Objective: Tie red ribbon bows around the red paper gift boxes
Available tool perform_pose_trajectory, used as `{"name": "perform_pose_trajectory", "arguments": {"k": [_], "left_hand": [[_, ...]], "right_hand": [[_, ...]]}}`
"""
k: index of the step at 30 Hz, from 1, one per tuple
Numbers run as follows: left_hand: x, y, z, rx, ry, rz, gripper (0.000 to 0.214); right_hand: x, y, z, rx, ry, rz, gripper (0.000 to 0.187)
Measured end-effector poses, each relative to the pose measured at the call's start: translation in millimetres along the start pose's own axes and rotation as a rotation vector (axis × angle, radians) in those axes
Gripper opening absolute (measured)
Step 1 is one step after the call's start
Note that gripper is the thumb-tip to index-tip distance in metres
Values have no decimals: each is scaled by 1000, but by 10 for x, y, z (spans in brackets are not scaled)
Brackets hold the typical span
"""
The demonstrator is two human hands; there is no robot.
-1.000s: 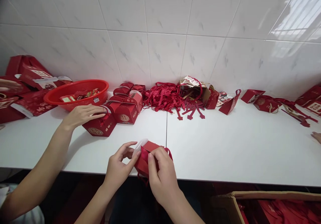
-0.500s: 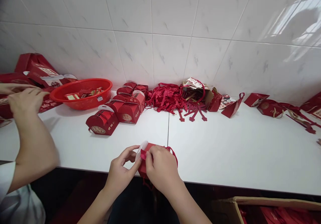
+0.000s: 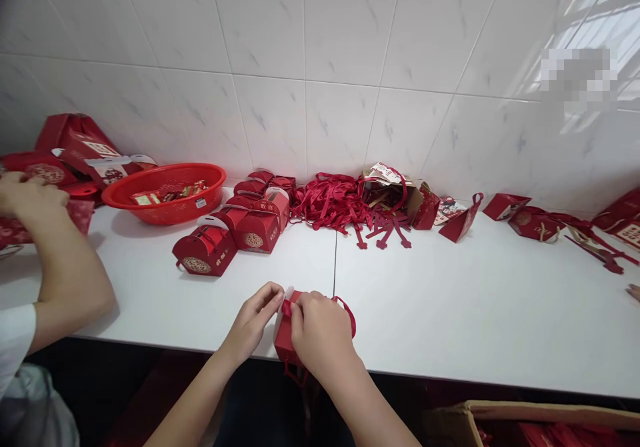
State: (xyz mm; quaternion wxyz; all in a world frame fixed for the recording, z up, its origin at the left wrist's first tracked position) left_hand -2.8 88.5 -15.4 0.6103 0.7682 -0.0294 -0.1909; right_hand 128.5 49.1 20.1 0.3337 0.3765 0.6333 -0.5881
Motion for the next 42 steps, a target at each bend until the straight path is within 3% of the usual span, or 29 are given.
{"name": "perform_pose_trajectory", "arguments": {"k": [3,6,8,11,13,15,18,20,22,25,28,34,38,42], "left_hand": [[32,-9,-76,-11,-33,117,29],[-62,-164,-73,-49,-13,124,29],[-233,-361,-41,-89,34,-56,28],[-607,-688,30,-238,189,-623,23],[-779,-803,60,-292,265,-853,17],[-808,-782,58,-226,325,-853,14],[-601,-572,39,-53,316,-488,22],[-350,-396,49,4,187,-173,25],[-90,-229,90,50,47,8,34],[164,-107,150,79,52,-17,50],[286,-107,146,113,175,-116,48],[346,-158,102,112,308,-244,40],[372,-129,130,103,351,-304,33],[399,-86,139,104,398,-354,30]], "right_hand": [[-4,36,19,-1,40,-95,22],[-57,138,72,-33,153,-282,19],[-123,268,137,-47,286,-390,22],[-185,547,256,9,457,-485,24],[-157,727,314,72,466,-519,26],[-72,848,345,115,382,-560,28],[80,884,373,122,214,-645,31],[134,830,398,90,168,-677,34],[152,743,424,41,159,-673,42],[158,612,443,3,187,-599,53],[163,504,419,-5,240,-494,43],[187,399,348,78,259,-338,30],[235,403,333,80,274,-336,34],[268,421,341,79,379,-379,40]]}}
Point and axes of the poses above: each hand's wrist, its own z-axis away from the middle knuckle, its own x-axis out of the palm, y = z × x, the point moved 4 cm from there along -z, towards the middle knuckle, and after that the axes turned 3 degrees about x, right-handed, at the moved point
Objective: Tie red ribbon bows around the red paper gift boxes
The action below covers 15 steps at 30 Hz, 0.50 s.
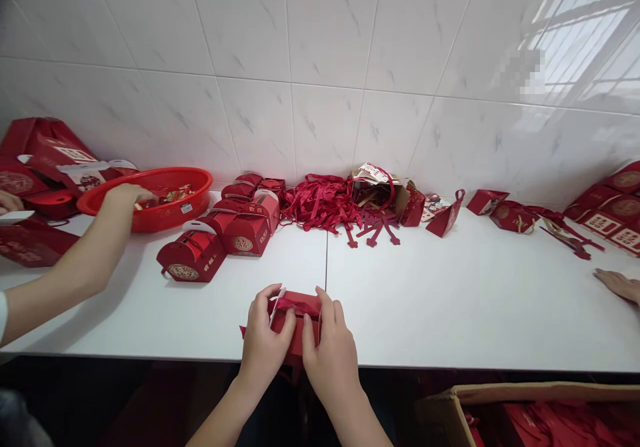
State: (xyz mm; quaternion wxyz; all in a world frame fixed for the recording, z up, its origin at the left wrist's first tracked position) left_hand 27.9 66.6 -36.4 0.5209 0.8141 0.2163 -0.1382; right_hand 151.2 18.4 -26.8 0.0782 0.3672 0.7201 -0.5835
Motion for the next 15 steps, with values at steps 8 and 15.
{"name": "perform_pose_trajectory", "arguments": {"k": [8,15], "left_hand": [[4,28,-7,47,-5,-98,35],[35,54,3,68,-156,-16,35]], "right_hand": [[29,-12,-22,-31,-24,-25,39],[39,-47,-1,-30,-68,-165,42]]}}
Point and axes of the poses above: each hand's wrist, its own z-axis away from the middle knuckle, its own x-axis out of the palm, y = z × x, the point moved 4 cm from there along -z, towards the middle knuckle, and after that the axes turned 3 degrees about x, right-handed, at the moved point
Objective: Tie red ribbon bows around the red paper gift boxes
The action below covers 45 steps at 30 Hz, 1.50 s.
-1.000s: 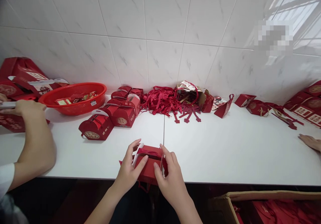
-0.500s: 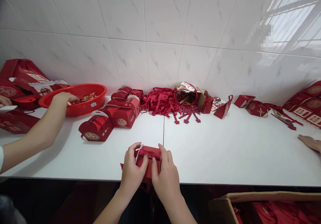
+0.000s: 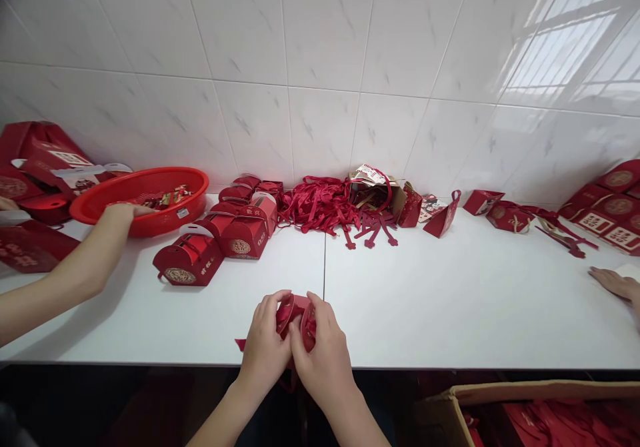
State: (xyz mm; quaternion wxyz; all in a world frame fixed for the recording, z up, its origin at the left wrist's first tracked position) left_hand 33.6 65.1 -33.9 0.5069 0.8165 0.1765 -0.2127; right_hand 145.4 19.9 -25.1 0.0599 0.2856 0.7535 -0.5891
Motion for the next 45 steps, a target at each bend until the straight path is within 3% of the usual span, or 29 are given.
{"name": "perform_pose_trajectory", "arguments": {"k": [3,6,8,10,12,16,21,26,28,32,36,39,45], "left_hand": [[-81,-92,17,46,-83,200,42],[-204,-383,27,-84,-53,396,36],[-232,-595,37,-182,-40,390,28],[-185,-729,51,-208,-112,336,23],[-122,-792,62,-198,-162,297,36],[-99,-805,45,-226,-157,327,44],[-318,-661,-100,-192,-229,301,26],[-480,-471,-272,-124,-457,179,20],[-495,-416,-328,-120,-468,189,30],[-414,-472,-381,-204,-385,235,45],[-201,-765,-290,-360,-362,232,53],[-68,-929,-186,-403,-364,243,56],[-52,-853,-106,-365,-369,129,56]], "right_hand": [[-83,73,14,15,-28,-100,40],[-184,324,36,99,42,-146,29],[-195,537,60,166,98,-135,25],[-128,707,83,188,90,-128,26],[-28,817,99,181,56,-126,32],[63,907,93,193,28,-121,42],[-137,839,16,170,28,-137,44],[-328,653,-76,147,-61,-100,37],[-353,602,-116,159,-92,-108,37],[-297,639,-183,233,-119,-133,40],[-129,831,-198,307,-144,-213,44],[-38,970,-203,344,-159,-325,44],[-137,1041,-319,340,-67,-306,41]]}}
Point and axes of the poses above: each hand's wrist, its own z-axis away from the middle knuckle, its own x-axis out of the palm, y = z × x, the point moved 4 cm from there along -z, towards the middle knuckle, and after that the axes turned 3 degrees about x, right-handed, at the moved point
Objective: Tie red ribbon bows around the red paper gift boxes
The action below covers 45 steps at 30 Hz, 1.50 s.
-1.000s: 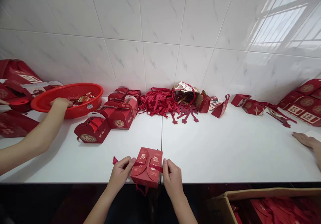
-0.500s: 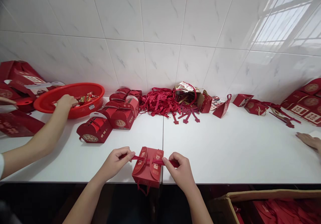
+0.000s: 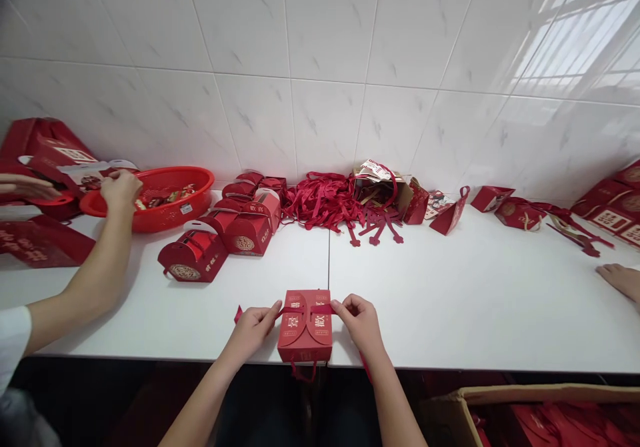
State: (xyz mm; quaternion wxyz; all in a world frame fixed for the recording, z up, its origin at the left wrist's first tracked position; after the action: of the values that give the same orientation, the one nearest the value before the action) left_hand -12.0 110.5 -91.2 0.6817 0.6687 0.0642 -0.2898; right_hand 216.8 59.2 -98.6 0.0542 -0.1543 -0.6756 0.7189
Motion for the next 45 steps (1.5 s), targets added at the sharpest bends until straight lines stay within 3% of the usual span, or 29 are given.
{"name": "perform_pose_trajectory", "arguments": {"k": [6,11,16,19,25,27,29,32,34,35,36,39,40,42,45], "left_hand": [[-170,93,142,73,-48,148,32],[-381,267,202,191,-76,61,16],[-471,413,183,157,-102,33,35],[-416,308,119,105,-83,-5,45],[-49,-49,6,-13,-130,-156,52],[15,-72,11,-10,-66,-177,51],[-2,-33,45,65,77,-156,44],[-191,49,217,230,497,-92,19],[-298,41,384,211,675,-57,16],[-308,20,447,157,642,-27,18],[-284,-4,495,93,532,12,22],[-75,-37,620,-82,51,128,34],[-3,-32,650,-116,-60,172,37],[110,-20,661,-174,-159,307,44],[222,-43,583,-281,-155,663,63]], "right_hand": [[-85,-97,44,-31,-114,125,40],[-200,-268,129,-35,-83,136,39],[-213,-422,125,-63,-112,129,39],[-180,-359,91,-61,-79,172,41],[48,15,73,-25,-108,108,48],[105,109,87,-27,-85,83,48],[84,163,109,-31,33,77,44],[-107,150,214,-68,367,65,38],[-230,100,331,-69,482,59,35],[-260,67,386,-56,459,58,32],[-263,32,436,-37,385,60,30],[-142,-70,562,-3,35,110,32],[-88,-87,591,4,-55,146,34],[-13,-81,615,24,-112,201,34],[16,15,590,89,14,97,36]]}}
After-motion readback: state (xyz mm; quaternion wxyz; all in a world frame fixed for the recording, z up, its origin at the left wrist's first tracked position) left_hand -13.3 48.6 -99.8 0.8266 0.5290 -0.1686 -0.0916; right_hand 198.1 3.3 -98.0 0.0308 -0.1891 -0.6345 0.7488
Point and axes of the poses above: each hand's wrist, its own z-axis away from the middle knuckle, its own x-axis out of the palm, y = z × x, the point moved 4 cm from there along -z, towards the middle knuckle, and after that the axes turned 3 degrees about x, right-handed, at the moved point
